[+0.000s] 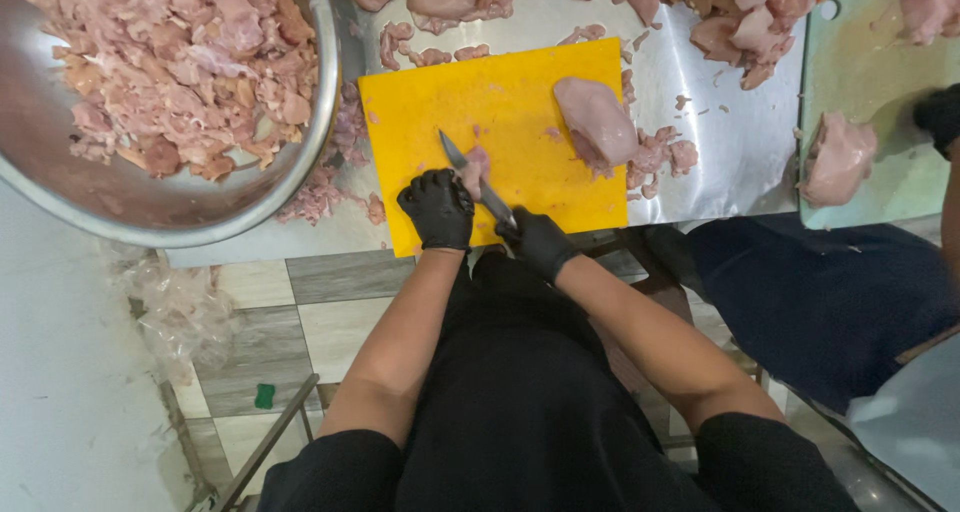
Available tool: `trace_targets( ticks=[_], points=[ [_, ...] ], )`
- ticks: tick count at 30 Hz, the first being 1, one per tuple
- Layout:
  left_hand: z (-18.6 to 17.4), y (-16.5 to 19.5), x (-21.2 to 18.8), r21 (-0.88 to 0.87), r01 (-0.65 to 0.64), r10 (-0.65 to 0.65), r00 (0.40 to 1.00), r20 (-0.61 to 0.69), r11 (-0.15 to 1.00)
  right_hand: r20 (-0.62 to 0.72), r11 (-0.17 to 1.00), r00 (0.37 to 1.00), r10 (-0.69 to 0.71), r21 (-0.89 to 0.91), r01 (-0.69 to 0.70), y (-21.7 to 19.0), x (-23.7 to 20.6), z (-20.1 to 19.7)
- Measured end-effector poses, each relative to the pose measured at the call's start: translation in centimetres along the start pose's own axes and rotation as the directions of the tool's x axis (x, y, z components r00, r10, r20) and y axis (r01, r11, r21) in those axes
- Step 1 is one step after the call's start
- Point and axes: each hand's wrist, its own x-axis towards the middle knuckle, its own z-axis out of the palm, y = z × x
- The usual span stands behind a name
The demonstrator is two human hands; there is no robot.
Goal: The person cuts raw chicken breasts into smaller pieces on a yellow cutting board using a knife. The cut pieces are placed into a metal bowl. Another person works at a separate station in the background.
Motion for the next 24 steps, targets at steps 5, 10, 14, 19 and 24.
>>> trace_targets(
  ticks=[5, 10, 14, 19, 24],
  points=[
    [0.1, 0.2, -0.1, 0.031, 0.027, -0.028, 0.999, 0.018, 0.999, -0.053, 0.997, 0.996, -0.071, -0.035, 0.069, -2.4, 1.9, 0.8],
    [0.1, 0.0, -0.2, 0.013, 0.049, -0.05, 0.996, 0.077, 0.999, 0.008, 0.985, 1.0, 0.018, -0.175, -0.016, -3.7, 0.1, 0.9],
    [-1.1, -0.2, -1.7, -0.303, 0.143, -0.156, 0.988, -0.018, 0.942, -0.041, 0.943, 0.999, -0.008, -0.333, -0.006, -5.3, -2.1, 1.0],
    [-2.8, 0.4, -3.3, -0.541, 0.41, -0.324, 0.912, 0.252, 0.735, 0.022, 0.947, 0.998, -0.06, -0.316, 0.064, -3.6, -1.6, 1.9],
    [-3.2, -0.8, -2.9, -0.52, 0.317, -0.211, 0.944, 0.254, 0.793, -0.014, 0.921, 0.999, -0.035, 0.387, 0.038, 0.4, -2.3, 1.1]
  ],
)
